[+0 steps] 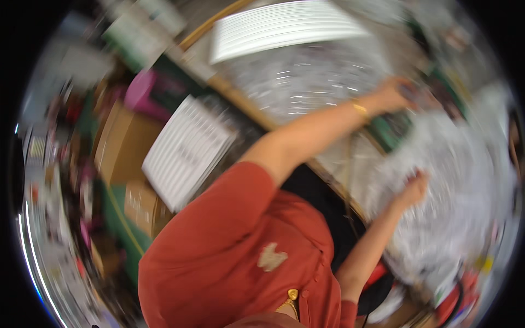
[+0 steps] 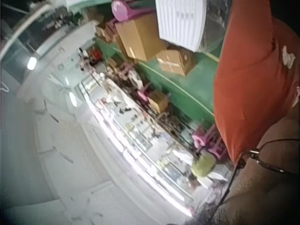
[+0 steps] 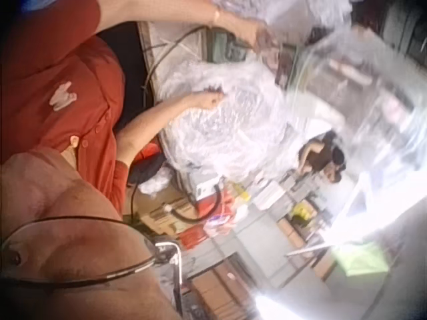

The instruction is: Picking up small plastic components and placing them into a manual heat-sealing machine to package them in plastic bags.

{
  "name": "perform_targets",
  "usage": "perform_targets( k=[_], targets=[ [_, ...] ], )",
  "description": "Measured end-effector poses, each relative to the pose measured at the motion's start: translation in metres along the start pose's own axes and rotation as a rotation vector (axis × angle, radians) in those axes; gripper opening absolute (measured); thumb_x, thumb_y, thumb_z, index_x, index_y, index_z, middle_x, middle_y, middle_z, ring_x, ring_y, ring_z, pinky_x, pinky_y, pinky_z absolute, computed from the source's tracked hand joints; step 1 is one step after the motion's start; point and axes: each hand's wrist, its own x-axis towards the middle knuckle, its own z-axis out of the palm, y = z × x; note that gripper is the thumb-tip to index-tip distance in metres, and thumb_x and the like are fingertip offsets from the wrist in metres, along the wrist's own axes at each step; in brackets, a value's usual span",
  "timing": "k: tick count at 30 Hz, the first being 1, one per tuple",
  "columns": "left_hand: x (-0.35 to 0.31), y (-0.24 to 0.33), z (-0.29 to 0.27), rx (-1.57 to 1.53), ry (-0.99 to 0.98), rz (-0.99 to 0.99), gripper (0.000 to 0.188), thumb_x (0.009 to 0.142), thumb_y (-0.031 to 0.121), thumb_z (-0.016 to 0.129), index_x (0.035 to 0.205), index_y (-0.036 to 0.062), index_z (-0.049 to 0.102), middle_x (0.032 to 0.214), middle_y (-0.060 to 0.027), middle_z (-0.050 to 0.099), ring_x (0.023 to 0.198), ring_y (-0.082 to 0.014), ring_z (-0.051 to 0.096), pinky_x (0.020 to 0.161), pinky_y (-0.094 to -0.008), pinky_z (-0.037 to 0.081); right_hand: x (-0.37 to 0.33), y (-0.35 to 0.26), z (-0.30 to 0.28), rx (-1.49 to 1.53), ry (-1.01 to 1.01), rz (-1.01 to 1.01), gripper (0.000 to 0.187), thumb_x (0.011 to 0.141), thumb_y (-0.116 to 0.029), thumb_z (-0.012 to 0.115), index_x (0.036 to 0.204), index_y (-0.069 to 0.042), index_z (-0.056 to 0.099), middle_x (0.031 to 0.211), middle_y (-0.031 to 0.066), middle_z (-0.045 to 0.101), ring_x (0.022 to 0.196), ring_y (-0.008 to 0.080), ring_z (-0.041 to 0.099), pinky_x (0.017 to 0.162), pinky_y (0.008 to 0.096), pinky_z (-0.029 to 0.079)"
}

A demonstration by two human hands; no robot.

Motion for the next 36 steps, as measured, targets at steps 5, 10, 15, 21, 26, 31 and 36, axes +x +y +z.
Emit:
perform_targets(
  k=[5, 10, 15, 21, 26, 31, 36],
  targets=[
    [0.015, -0.017, 0.035, -0.033, 0.152, 0.165, 0.041, 0.037, 0.028, 0.082, 0.066, 0.0068, 0.063, 0.067, -0.0114, 0.061, 0.067, -0.0230, 0.060, 0.065, -0.0316, 0.048, -0.020, -0.033, -0.010, -0.006, 0.137, -0.004, 0.038, 0.086, -0.034, 0.051, 0.076, 0.002, 0.061, 0.059, 0.0045, 0.051, 0.051, 0.0113, 0.042, 0.048, 0.0233, 0.036],
    [0.006, -0.011, 0.025, -0.014, 0.350, 0.193, 0.034, 0.040, 0.024, 0.080, 0.063, 0.0082, 0.061, 0.065, -0.0109, 0.060, 0.064, -0.0246, 0.059, 0.058, -0.0328, 0.046, -0.023, -0.029, 0.006, 0.022, 0.042, 0.018, 0.037, 0.087, -0.032, 0.050, 0.078, 0.002, 0.061, 0.059, 0.0037, 0.051, 0.051, 0.0104, 0.042, 0.047, 0.0228, 0.035],
    [-0.074, 0.022, -0.024, 0.069, 0.011, 0.354, 0.035, 0.049, 0.031, 0.077, 0.072, 0.0090, 0.062, 0.069, -0.0083, 0.060, 0.065, -0.0262, 0.058, 0.061, -0.0329, 0.046, -0.023, -0.026, -0.005, 0.062, 0.083, 0.040, 0.035, 0.087, -0.028, 0.050, 0.077, 0.003, 0.060, 0.061, 0.0046, 0.053, 0.052, 0.0107, 0.043, 0.045, 0.0231, 0.034],
    [-0.271, 0.042, -0.219, 0.687, 0.142, -0.005, 0.026, 0.062, 0.024, 0.071, 0.078, 0.0070, 0.061, 0.075, -0.0123, 0.060, 0.075, -0.0299, 0.057, 0.069, -0.0382, 0.044, -0.024, -0.036, -0.005, 0.056, 0.061, 0.059, 0.034, 0.086, -0.028, 0.051, 0.076, 0.003, 0.059, 0.060, 0.0040, 0.051, 0.052, 0.0107, 0.043, 0.046, 0.0223, 0.033],
    [-0.444, 0.006, -0.390, 1.437, 0.510, -0.565, 0.016, 0.060, 0.006, 0.062, 0.074, 0.0021, 0.058, 0.072, -0.0178, 0.059, 0.075, -0.0347, 0.053, 0.068, -0.0418, 0.043, -0.020, -0.034, -0.003, 0.085, 0.020, 0.033, 0.034, 0.086, -0.028, 0.052, 0.076, 0.004, 0.059, 0.060, 0.0049, 0.052, 0.052, 0.0113, 0.043, 0.046, 0.0224, 0.033],
    [-0.515, -0.017, -0.445, 1.643, 0.597, -0.651, 0.006, 0.063, -0.003, 0.049, 0.066, -0.0008, 0.054, 0.067, -0.0187, 0.058, 0.069, -0.0332, 0.053, 0.060, -0.0420, 0.046, -0.025, -0.033, -0.001, 0.068, 0.029, 0.037, 0.035, 0.086, -0.029, 0.053, 0.076, 0.004, 0.060, 0.062, 0.0059, 0.054, 0.052, 0.0112, 0.044, 0.045, 0.0225, 0.034],
    [-0.517, -0.036, -0.439, 1.553, 0.604, -0.642, 0.008, 0.065, -0.004, 0.048, 0.070, -0.0023, 0.053, 0.078, -0.0200, 0.058, 0.078, -0.0328, 0.052, 0.072, -0.0410, 0.045, -0.024, -0.026, -0.004, 0.054, 0.051, 0.038, 0.034, 0.086, -0.028, 0.053, 0.076, 0.004, 0.060, 0.063, 0.0056, 0.054, 0.053, 0.0108, 0.044, 0.046, 0.0221, 0.035]
  ],
)
